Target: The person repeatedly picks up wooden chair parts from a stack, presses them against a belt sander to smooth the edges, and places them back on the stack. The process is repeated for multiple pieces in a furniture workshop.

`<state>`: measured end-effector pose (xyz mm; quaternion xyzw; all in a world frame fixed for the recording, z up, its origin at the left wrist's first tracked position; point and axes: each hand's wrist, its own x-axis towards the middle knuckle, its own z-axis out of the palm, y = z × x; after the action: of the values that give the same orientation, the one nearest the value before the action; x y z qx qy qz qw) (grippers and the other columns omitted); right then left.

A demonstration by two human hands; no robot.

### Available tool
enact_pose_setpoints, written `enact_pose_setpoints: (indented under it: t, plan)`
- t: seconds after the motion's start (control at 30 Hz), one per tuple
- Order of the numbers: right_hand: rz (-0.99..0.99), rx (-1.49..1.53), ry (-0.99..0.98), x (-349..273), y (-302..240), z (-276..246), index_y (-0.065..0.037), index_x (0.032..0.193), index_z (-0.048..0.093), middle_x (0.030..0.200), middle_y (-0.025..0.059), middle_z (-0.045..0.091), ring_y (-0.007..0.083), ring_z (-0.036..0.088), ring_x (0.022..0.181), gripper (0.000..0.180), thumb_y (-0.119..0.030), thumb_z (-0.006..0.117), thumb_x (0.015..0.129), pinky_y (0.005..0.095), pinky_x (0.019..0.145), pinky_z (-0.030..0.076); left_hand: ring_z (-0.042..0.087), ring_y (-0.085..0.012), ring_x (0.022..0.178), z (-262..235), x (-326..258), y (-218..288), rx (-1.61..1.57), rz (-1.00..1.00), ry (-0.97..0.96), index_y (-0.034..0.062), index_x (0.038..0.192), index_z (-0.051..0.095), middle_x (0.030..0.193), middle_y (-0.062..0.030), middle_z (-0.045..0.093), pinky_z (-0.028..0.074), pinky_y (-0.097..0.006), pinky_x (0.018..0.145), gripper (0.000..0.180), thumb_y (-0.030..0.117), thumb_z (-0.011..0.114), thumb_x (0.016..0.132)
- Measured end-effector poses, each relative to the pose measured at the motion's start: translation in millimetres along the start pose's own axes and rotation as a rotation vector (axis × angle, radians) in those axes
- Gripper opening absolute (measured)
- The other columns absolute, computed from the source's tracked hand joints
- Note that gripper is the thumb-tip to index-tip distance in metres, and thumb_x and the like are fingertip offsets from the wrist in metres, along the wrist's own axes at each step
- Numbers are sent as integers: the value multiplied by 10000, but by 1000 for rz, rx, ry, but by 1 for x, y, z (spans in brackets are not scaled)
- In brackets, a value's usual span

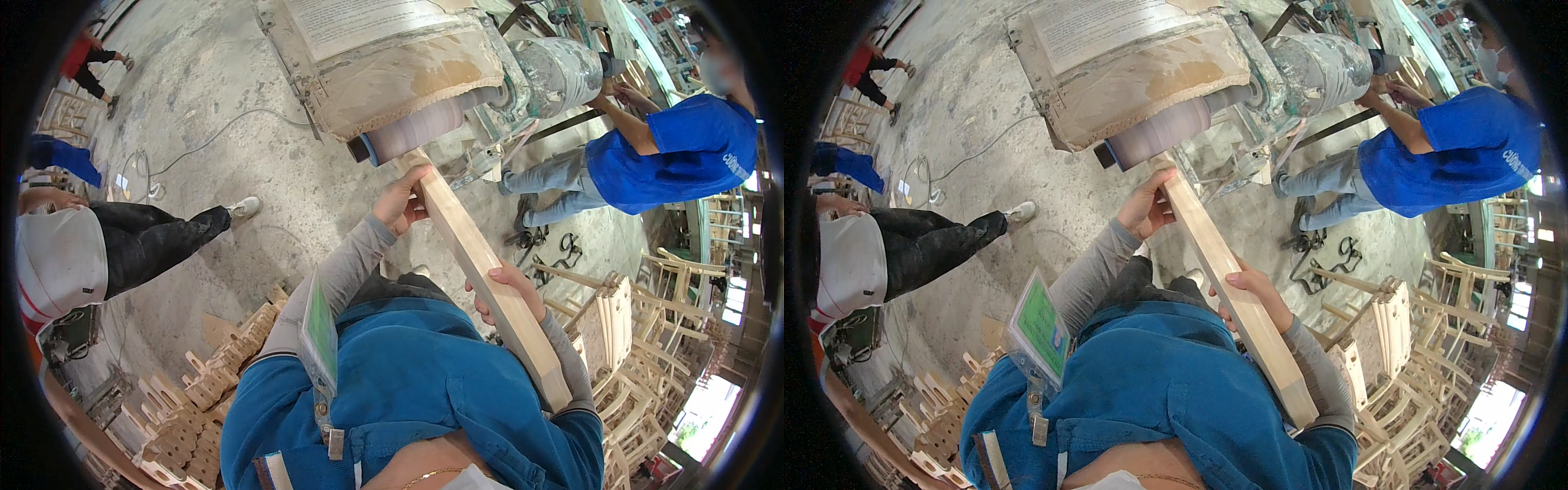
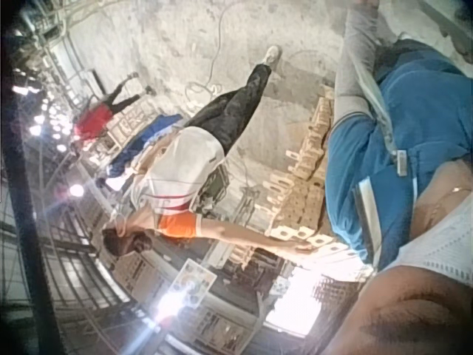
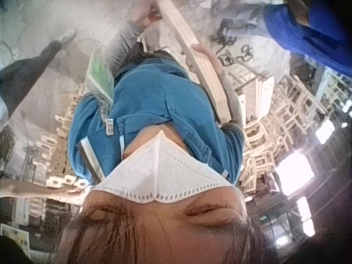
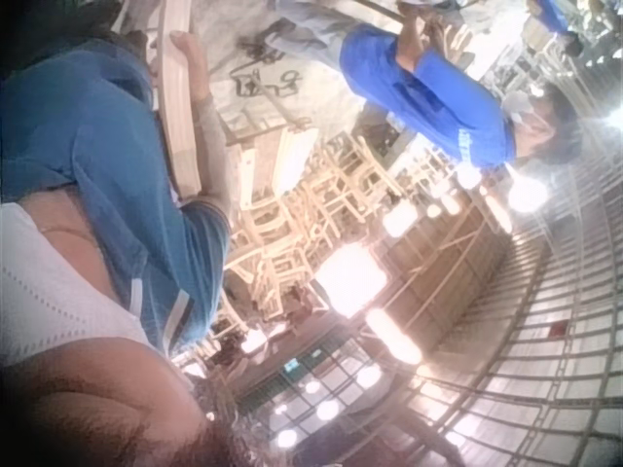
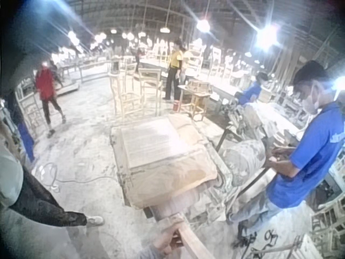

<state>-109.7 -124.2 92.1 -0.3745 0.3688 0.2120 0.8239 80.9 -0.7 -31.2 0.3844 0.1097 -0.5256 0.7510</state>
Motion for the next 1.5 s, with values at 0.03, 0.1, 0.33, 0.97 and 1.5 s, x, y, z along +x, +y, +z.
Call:
enact_pose_setpoints:
  t: [0.03,0.1,0.33,0.97,1.5]
  plan:
    - [-5,-10,0,0,0,1,-76,1394,210,877,163,511,196,546,528,742,-255,554,761,296,389,468,550,-204,904,-1,0,0,5,2,-12,87,1145,491,1023,-59,506,482,-384,785,477,410,600,811]
    - [-12,-32,-4,-1,-1,3,-79,1394,215,872,161,512,198,551,526,739,-253,553,760,294,390,470,548,-205,913,-3,2,1,11,4,-16,92,1155,485,1023,-58,502,482,-384,788,472,403,594,817]
    - [-2,-75,30,-3,-5,9,-95,1378,221,877,155,515,194,549,542,712,-268,553,772,293,399,464,543,-203,937,2,0,3,-2,10,-40,105,1179,464,1018,-59,497,484,-379,787,485,409,583,820]
    - [-14,-85,-34,-17,6,-4,-59,1286,254,923,197,499,225,506,549,612,-272,547,792,331,382,420,558,-209,935,10,-15,-7,55,26,-18,70,1137,486,1012,-80,526,482,-397,802,500,443,579,817]
    - [47,-89,-41,-61,13,-30,-6,1254,283,944,171,502,211,532,619,622,-311,561,789,327,417,452,560,-220,908,50,-44,-27,70,12,-11,62,1115,496,1031,-83,520,480,-388,794,466,419,568,824]
